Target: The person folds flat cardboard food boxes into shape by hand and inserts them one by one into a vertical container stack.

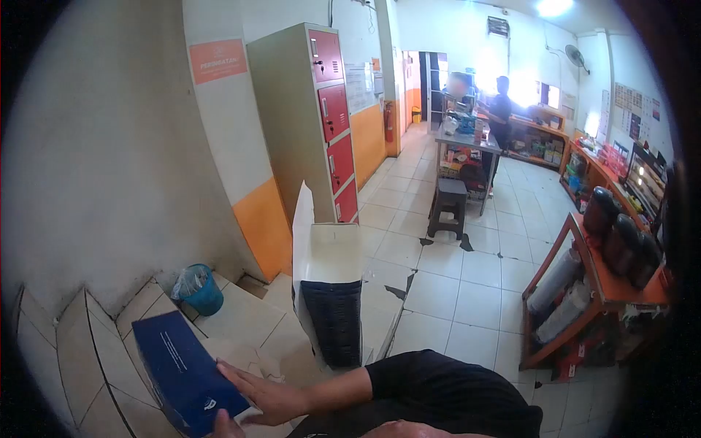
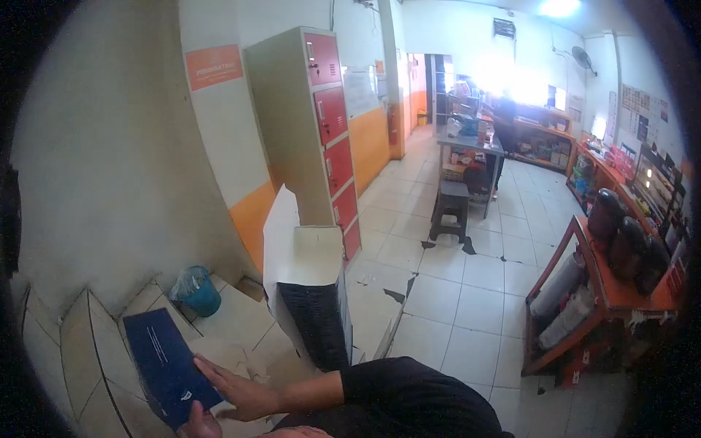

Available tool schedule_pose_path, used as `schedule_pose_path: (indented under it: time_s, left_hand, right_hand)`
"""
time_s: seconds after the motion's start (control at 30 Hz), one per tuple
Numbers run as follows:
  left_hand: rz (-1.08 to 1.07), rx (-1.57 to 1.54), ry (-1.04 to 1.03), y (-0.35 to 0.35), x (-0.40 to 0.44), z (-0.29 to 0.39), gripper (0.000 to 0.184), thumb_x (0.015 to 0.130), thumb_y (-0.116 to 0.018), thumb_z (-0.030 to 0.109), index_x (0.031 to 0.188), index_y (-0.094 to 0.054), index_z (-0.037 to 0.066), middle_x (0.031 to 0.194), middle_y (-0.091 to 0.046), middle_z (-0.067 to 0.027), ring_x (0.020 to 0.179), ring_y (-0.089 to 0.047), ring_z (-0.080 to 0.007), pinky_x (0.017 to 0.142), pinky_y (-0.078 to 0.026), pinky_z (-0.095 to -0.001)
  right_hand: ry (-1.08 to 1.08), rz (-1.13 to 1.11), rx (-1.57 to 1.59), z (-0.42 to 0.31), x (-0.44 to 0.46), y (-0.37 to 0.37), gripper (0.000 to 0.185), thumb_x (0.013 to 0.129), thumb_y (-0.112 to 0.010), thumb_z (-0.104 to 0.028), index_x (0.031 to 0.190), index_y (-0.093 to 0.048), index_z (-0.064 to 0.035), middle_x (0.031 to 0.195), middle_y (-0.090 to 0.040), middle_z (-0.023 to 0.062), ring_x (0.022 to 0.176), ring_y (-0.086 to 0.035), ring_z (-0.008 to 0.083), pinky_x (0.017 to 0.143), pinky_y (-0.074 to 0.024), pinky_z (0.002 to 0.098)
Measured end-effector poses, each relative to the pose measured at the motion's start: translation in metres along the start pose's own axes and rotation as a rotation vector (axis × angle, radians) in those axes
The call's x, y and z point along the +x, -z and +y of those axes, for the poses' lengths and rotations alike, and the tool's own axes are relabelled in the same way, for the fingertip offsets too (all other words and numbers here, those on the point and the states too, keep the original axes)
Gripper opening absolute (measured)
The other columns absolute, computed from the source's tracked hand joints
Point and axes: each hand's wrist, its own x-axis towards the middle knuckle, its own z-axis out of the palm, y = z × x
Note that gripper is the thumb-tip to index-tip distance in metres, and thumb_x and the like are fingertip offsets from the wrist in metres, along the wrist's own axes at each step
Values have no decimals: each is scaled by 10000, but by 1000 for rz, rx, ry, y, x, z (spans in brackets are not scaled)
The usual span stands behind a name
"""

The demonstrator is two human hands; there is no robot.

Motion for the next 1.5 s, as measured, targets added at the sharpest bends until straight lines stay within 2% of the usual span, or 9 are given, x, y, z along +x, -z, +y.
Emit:
schedule_pose_path:
  time_s: [0.37, 0.57, 0.67, 0.9, 1.0, 1.1, 1.33, 1.43, 1.5]
  left_hand:
    - [195, 376, 274, -19, -17, 44, 507, 761, -644, 518, 1082, -633, 126, 1106, -575, -139, 976, -476, -163, 931, -319, -328]
    - [114, 240, 168, -34, -21, 59, 410, 778, -672, 338, 1086, -617, 74, 1045, -609, -93, 917, -540, -167, 854, -392, -305]
    - [107, 431, 332, -60, -38, 109, 387, 828, -653, 253, 1125, -585, 16, 1022, -632, -68, 917, -582, -201, 844, -426, -305]
    - [-20, 412, -706, -89, -21, 47, 217, 869, -589, 152, 1005, -624, -14, 911, -640, -111, 851, -619, -223, 758, -480, -328]
    - [-126, 579, -803, -83, -10, 46, 147, 837, -584, 73, 951, -619, -13, 849, -633, -132, 772, -625, -261, 673, -478, -327]
    - [-404, 227, -557, -78, 3, 41, 251, 815, -648, 147, 1022, -600, 15, 934, -646, -111, 862, -628, -225, 747, -482, -339]
    - [-987, 888, -169, -73, -11, 37, 233, 875, -568, 113, 1102, -557, 58, 1011, -611, -112, 963, -592, -219, 807, -461, -328]
    - [-981, 614, -406, -76, -10, 14, 254, 858, -608, 127, 1101, -576, 56, 972, -640, -67, 901, -608, -179, 795, -468, -306]
    - [-926, 288, -58, -77, -11, 13, 227, 843, -614, 92, 1064, -597, 42, 940, -655, -66, 858, -613, -169, 775, -472, -308]
  right_hand:
    - [-475, 115, 411, -7, 2, 39, 178, 865, -615, -158, 911, -608, 13, 833, -629, 79, 708, -601, 126, 629, -475, 257]
    - [385, 104, -285, -20, -5, 47, 101, 791, -602, -53, 838, -585, 35, 830, -568, 135, 705, -583, 240, 601, -475, 309]
    - [203, -206, -359, -30, -3, 57, 81, 770, -541, -46, 810, -573, 16, 806, -526, 152, 746, -545, 312, 621, -448, 404]
    - [118, -6, -684, -26, 3, 44, 256, 700, -607, -64, 944, -604, 14, 825, -554, 124, 749, -583, 272, 619, -491, 352]
    - [96, 59, -594, -23, 1, 45, 261, 722, -638, -46, 977, -608, 2, 851, -566, 133, 722, -588, 276, 616, -489, 341]
    - [191, -100, -418, -17, 6, 51, 274, 765, -653, -72, 1027, -603, -10, 901, -579, 135, 728, -602, 274, 610, -494, 329]
    - [248, -257, -298, -29, 56, 83, 151, 784, -673, -135, 903, -637, -48, 864, -596, 88, 894, -585, 267, 989, -308, 495]
    - [124, -517, -70, 0, 63, 90, 61, 792, -659, -117, 801, -630, -65, 810, -593, 55, 881, -571, 239, 1061, -198, 532]
    - [37, -494, 209, 13, 68, 110, 56, 792, -651, -89, 755, -615, -69, 776, -586, 37, 841, -568, 218, 1071, -190, 537]
